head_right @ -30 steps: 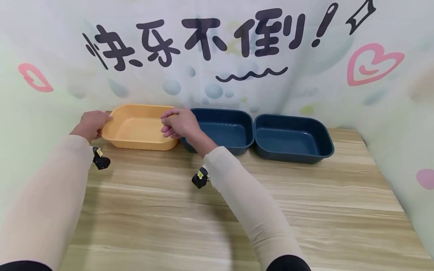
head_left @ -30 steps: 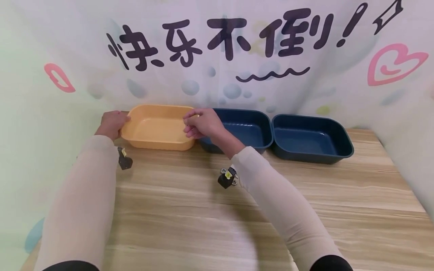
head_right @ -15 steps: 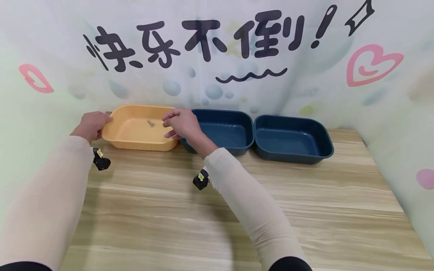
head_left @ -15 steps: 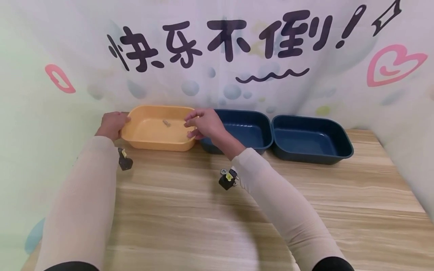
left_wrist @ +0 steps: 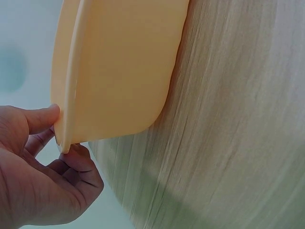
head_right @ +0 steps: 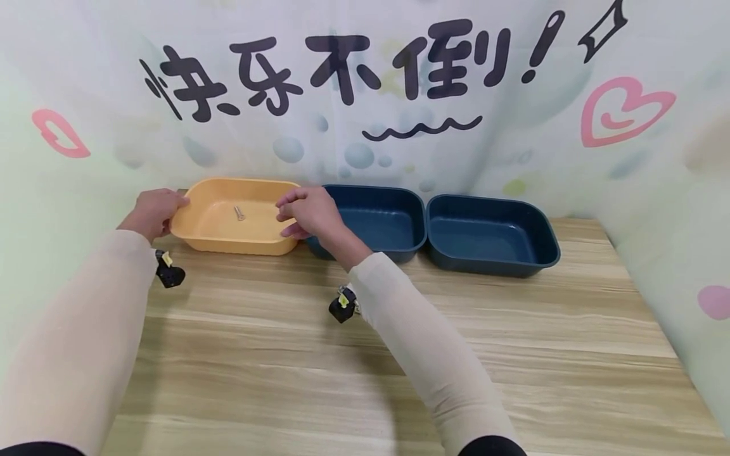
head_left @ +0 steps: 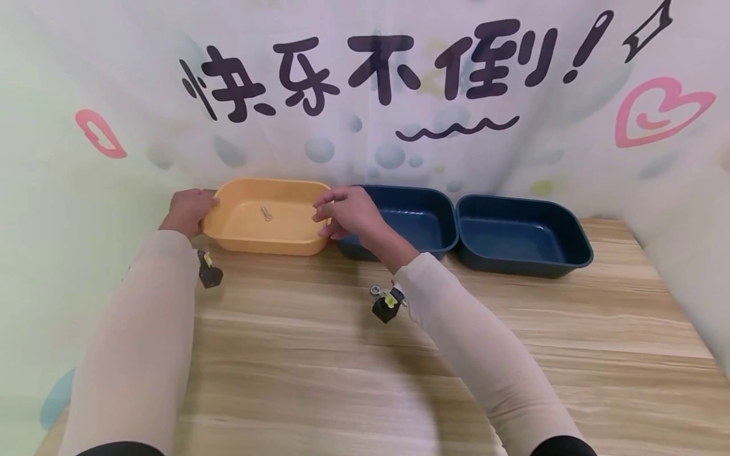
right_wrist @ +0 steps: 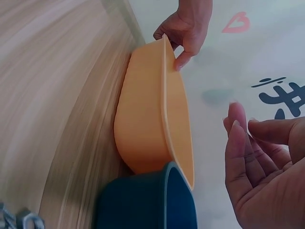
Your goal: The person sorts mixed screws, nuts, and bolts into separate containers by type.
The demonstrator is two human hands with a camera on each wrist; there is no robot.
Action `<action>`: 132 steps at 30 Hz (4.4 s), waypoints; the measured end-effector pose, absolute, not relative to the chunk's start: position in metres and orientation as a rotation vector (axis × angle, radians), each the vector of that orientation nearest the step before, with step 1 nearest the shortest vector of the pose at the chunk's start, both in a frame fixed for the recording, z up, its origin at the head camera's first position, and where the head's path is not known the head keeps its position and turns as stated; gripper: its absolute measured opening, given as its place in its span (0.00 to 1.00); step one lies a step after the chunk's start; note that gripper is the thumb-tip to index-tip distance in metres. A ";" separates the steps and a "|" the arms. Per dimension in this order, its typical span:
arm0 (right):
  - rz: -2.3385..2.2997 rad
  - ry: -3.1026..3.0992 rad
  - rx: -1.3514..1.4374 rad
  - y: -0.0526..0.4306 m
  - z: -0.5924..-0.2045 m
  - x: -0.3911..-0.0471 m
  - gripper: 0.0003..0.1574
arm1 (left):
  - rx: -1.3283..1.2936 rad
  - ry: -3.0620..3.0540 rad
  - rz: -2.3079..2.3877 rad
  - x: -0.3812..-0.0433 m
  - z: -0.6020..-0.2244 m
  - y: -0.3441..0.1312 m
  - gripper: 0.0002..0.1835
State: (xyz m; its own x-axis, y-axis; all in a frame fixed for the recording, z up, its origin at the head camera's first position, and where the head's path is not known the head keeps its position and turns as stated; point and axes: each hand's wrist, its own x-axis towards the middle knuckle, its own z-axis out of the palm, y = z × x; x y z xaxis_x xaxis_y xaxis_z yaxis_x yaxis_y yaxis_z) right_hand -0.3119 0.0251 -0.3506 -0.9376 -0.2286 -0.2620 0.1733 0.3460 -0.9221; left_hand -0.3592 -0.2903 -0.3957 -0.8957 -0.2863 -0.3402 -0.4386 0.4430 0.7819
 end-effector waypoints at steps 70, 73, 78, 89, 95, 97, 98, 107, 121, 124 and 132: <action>-1.349 2.317 0.003 0.151 -0.421 -0.271 0.14 | -0.646 2.572 1.440 -0.363 -0.400 -0.290 0.14; -1.279 2.357 -0.026 0.152 -0.424 -0.271 0.13 | -0.650 2.564 1.455 -0.362 -0.399 -0.290 0.14; -1.173 2.402 -0.068 0.152 -0.428 -0.271 0.11 | -0.633 2.577 1.455 -0.361 -0.397 -0.289 0.14; -1.000 2.440 -0.121 0.149 -0.437 -0.275 0.14 | -0.619 2.574 1.451 -0.360 -0.399 -0.290 0.12; -0.964 2.443 -0.156 0.147 -0.441 -0.276 0.14 | -0.604 2.585 1.446 -0.358 -0.399 -0.290 0.14; -0.956 2.438 -0.175 0.148 -0.442 -0.277 0.13 | -0.602 2.584 1.453 -0.358 -0.398 -0.290 0.14; -0.956 2.431 -0.180 0.149 -0.443 -0.277 0.12 | -0.604 2.582 1.461 -0.358 -0.398 -0.290 0.14; -0.919 2.374 -0.210 0.154 -0.442 -0.279 0.05 | -0.619 2.554 1.498 -0.361 -0.400 -0.290 0.12; -0.895 2.350 -0.232 0.156 -0.440 -0.279 0.05 | -0.635 2.563 1.453 -0.360 -0.400 -0.289 0.15; -0.887 2.346 -0.236 0.157 -0.439 -0.279 0.05 | -0.634 2.561 1.457 -0.361 -0.400 -0.289 0.15; -0.895 2.338 -0.203 0.154 -0.432 -0.278 0.06 | -0.635 2.569 1.451 -0.363 -0.402 -0.291 0.18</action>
